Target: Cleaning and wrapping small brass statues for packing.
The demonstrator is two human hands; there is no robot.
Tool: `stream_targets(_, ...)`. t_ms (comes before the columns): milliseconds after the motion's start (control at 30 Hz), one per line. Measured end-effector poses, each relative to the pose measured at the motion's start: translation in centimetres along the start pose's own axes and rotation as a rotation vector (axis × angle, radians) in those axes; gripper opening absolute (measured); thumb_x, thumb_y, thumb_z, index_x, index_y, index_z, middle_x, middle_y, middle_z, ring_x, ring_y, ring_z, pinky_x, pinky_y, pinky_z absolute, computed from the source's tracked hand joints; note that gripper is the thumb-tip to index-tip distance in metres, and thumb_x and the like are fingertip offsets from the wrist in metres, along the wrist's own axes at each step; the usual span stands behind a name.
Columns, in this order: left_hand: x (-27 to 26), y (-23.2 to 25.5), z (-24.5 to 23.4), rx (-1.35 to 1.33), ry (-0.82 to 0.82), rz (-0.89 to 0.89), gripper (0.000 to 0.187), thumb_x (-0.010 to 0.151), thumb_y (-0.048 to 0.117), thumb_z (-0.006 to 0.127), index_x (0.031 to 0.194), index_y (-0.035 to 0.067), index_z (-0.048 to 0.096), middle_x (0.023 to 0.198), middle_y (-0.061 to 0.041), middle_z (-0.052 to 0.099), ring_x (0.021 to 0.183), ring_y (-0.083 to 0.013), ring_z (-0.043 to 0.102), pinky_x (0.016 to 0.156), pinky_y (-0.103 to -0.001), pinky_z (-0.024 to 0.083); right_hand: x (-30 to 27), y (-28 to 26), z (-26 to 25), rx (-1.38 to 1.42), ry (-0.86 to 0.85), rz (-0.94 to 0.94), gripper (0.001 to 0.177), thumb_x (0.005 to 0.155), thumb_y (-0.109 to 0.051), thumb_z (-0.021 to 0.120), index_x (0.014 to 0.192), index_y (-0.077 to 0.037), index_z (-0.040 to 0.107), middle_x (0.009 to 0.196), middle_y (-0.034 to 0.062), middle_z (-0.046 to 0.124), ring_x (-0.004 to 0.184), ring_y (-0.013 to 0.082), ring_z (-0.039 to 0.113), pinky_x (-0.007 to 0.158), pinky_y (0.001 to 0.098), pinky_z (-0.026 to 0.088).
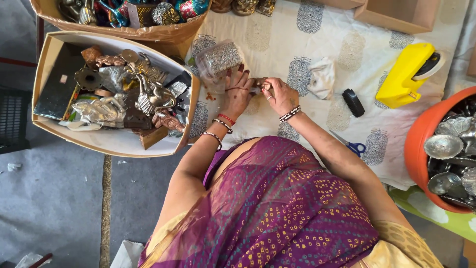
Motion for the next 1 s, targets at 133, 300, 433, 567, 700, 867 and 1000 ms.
stream_targets(133, -1.4, -2.7, 2.5, 0.269, 0.050, 0.079, 0.035, 0.084, 0.011, 0.072, 0.119, 0.014, 0.067, 0.149, -0.010, 0.053, 0.145, -0.0283, 0.039, 0.112, -0.055, 0.032, 0.4, 2.0, 0.0, 0.132, 0.072, 0.169, 0.030, 0.097, -0.026, 0.075, 0.118, -0.012, 0.060, 0.103, 0.0065, 0.075, 0.083, 0.0214, 0.074, 0.068, 0.0354, 0.057)
stream_targets(300, 0.8, -6.1, 4.1, 0.536, -0.019, 0.105, 0.049, 0.090, 0.008, 0.058, 0.138, 0.019, 0.064, 0.152, 0.000, 0.051, 0.146, -0.0217, 0.036, 0.121, -0.053, 0.027, -0.9, 6.4, 0.6, 0.334, 0.179, 0.418, 0.026, 0.096, -0.025, 0.078, 0.110, -0.009, 0.064, 0.094, 0.0057, 0.077, 0.076, 0.0147, 0.073, 0.065, 0.0292, 0.055)
stream_targets(433, 3.8, -5.7, 1.4, 0.533, 0.071, 0.117, 0.050, 0.097, 0.017, 0.050, 0.147, 0.015, 0.056, 0.157, 0.001, 0.047, 0.154, -0.0246, 0.026, 0.125, -0.054, 0.018, -2.5, 7.3, 1.1, 0.481, 0.324, 0.481, 0.026, 0.096, -0.023, 0.079, 0.108, -0.006, 0.063, 0.094, 0.0044, 0.075, 0.075, 0.0114, 0.071, 0.066, 0.0253, 0.054)
stream_targets(567, 5.7, -7.4, 4.1, 0.560, 0.029, 0.117, 0.052, 0.098, 0.017, 0.049, 0.150, 0.013, 0.053, 0.161, 0.001, 0.042, 0.155, -0.0261, 0.021, 0.126, -0.054, 0.013, -2.6, 4.6, -0.5, 0.419, 0.395, 0.451, 0.026, 0.096, -0.021, 0.080, 0.109, -0.006, 0.063, 0.088, 0.0036, 0.071, 0.072, 0.0115, 0.066, 0.065, 0.0258, 0.052)
stream_targets(700, 6.8, -8.8, 5.0, 0.560, 0.008, 0.071, 0.052, 0.099, 0.016, 0.049, 0.151, 0.016, 0.053, 0.163, 0.003, 0.036, 0.158, -0.0236, 0.016, 0.126, -0.052, 0.011, -2.2, 3.6, -1.0, 0.346, 0.416, 0.410, 0.025, 0.097, -0.021, 0.080, 0.109, -0.007, 0.063, 0.083, 0.0026, 0.068, 0.069, 0.0113, 0.062, 0.065, 0.0272, 0.053)
stream_targets(867, 7.1, -9.1, 5.1, 0.531, -0.021, 0.093, 0.050, 0.099, 0.016, 0.051, 0.149, 0.015, 0.054, 0.163, 0.003, 0.036, 0.157, -0.0246, 0.015, 0.127, -0.052, 0.011, -2.6, 4.4, -0.2, 0.305, 0.386, 0.507, 0.027, 0.095, -0.027, 0.081, 0.103, -0.008, 0.063, 0.077, 0.0032, 0.070, 0.063, 0.0133, 0.064, 0.061, 0.0304, 0.050)
stream_targets(1000, 7.0, -9.0, 5.0, 0.557, 0.017, 0.099, 0.050, 0.100, 0.014, 0.052, 0.150, 0.016, 0.054, 0.166, 0.005, 0.034, 0.159, -0.0237, 0.014, 0.128, -0.051, 0.010, -2.8, 4.5, -0.3, 0.254, 0.321, 0.566, 0.030, 0.094, -0.032, 0.080, 0.100, -0.008, 0.063, 0.077, 0.0038, 0.074, 0.064, 0.0150, 0.070, 0.061, 0.0315, 0.052)
Point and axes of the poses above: each hand's wrist, its own x-axis towards the middle knuckle, its own z-axis out of the palm, y = z × x, the point moved 9 cm from there along x, towards the middle knuckle
